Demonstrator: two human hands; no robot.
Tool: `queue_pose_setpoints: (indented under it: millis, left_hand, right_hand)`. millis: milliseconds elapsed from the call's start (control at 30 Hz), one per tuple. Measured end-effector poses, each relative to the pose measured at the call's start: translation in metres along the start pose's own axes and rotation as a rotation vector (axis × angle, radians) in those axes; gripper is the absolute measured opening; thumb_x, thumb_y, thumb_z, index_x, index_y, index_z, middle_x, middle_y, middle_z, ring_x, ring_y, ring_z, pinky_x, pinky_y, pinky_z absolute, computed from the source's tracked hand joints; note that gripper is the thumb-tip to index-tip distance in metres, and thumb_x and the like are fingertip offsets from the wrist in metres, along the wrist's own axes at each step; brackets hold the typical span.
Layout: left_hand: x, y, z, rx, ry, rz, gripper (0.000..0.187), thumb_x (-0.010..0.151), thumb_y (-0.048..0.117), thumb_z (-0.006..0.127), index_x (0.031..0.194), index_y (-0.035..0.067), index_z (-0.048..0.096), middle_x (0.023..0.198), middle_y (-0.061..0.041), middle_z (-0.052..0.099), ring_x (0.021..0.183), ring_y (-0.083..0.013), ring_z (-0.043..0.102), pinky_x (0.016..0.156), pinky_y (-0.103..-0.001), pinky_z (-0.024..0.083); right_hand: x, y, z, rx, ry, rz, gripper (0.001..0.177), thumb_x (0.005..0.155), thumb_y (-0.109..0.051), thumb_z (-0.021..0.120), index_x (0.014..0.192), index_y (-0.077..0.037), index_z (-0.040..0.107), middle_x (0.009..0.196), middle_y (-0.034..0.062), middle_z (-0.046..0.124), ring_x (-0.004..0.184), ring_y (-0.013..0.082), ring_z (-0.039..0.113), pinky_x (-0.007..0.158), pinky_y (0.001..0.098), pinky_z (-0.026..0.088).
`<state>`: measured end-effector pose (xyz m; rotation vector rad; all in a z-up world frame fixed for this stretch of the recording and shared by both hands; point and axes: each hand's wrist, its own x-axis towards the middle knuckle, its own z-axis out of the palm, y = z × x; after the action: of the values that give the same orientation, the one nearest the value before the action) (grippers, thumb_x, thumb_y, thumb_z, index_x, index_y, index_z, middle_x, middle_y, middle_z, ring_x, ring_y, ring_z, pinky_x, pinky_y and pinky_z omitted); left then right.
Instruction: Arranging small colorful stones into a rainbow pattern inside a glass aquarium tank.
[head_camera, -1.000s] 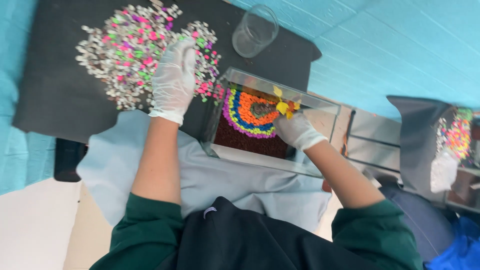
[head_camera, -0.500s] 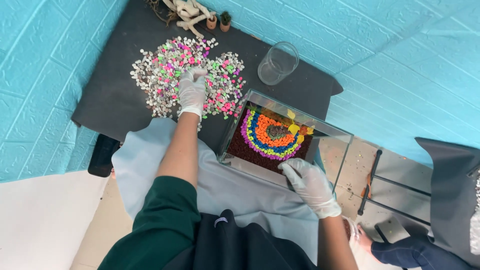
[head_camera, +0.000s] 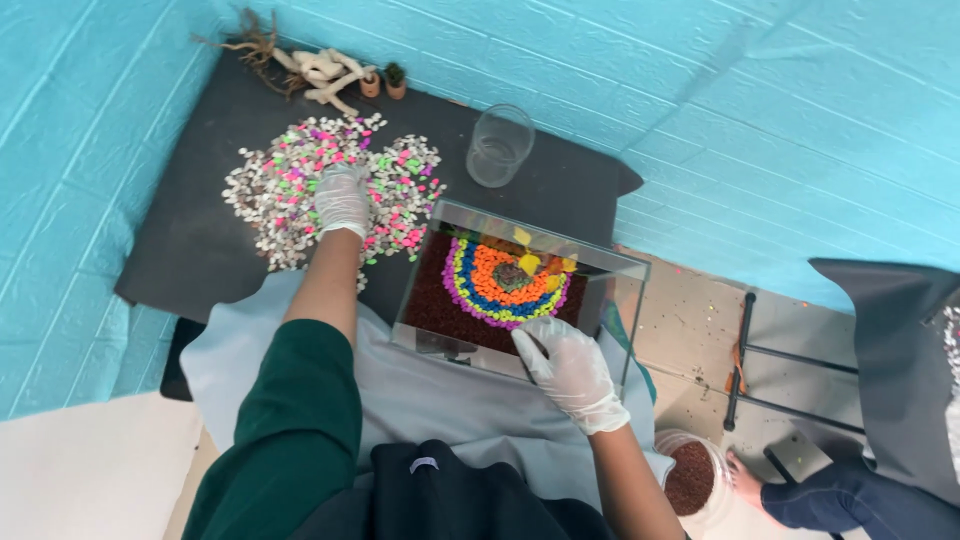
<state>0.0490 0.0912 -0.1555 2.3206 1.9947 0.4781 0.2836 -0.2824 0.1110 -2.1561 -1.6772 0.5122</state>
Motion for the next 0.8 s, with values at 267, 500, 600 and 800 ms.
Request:
queue_pose_setpoints:
  millis: [267, 500, 600, 800]
  left_hand:
    - [-0.003, -0.006, 0.015, 0.187, 0.013, 0.168, 0.005, 0.090, 0.021, 0.077, 0.093, 0.018, 0.074, 0.083, -0.007, 0.068, 0.091, -0.0292, 0.071, 0.080, -0.046, 0.058]
    - [-0.027, 0.037, -0.073, 0.305, 0.183, 0.221, 0.006, 0.096, 0.019, 0.069, 0.098, 0.015, 0.072, 0.078, -0.005, 0.062, 0.080, -0.0273, 0.068, 0.066, -0.044, 0.055]
    - [-0.014, 0.005, -0.014, 0.138, 0.235, 0.234, 0.018, 0.090, 0.023, 0.077, 0.102, 0.010, 0.070, 0.084, -0.014, 0.067, 0.088, -0.0360, 0.068, 0.073, -0.052, 0.055]
    - [-0.034, 0.026, -0.139, -0.669, 0.266, 0.431, 0.013, 0.111, -0.003, 0.058, 0.119, -0.004, 0.068, 0.113, -0.023, 0.065, 0.106, -0.0407, 0.061, 0.098, -0.049, 0.045]
  right_hand:
    - [-0.002, 0.014, 0.014, 0.039, 0.067, -0.043, 0.017, 0.092, -0.040, 0.075, 0.090, -0.023, 0.076, 0.088, 0.0008, 0.077, 0.092, 0.0251, 0.074, 0.074, 0.0376, 0.062]
    - [0.001, 0.008, 0.011, 0.040, 0.105, -0.085, 0.016, 0.092, -0.037, 0.075, 0.088, -0.022, 0.075, 0.083, 0.0034, 0.076, 0.088, 0.0289, 0.073, 0.069, 0.0407, 0.061]
    - [0.002, 0.002, 0.006, 0.050, 0.162, -0.065, 0.014, 0.089, -0.036, 0.078, 0.085, -0.022, 0.075, 0.080, 0.0025, 0.075, 0.085, 0.0274, 0.074, 0.068, 0.0409, 0.061]
    - [-0.008, -0.020, -0.045, 0.503, 0.442, 0.096, 0.015, 0.096, -0.004, 0.063, 0.088, -0.006, 0.075, 0.085, 0.0049, 0.074, 0.081, 0.0128, 0.069, 0.079, 0.0255, 0.054]
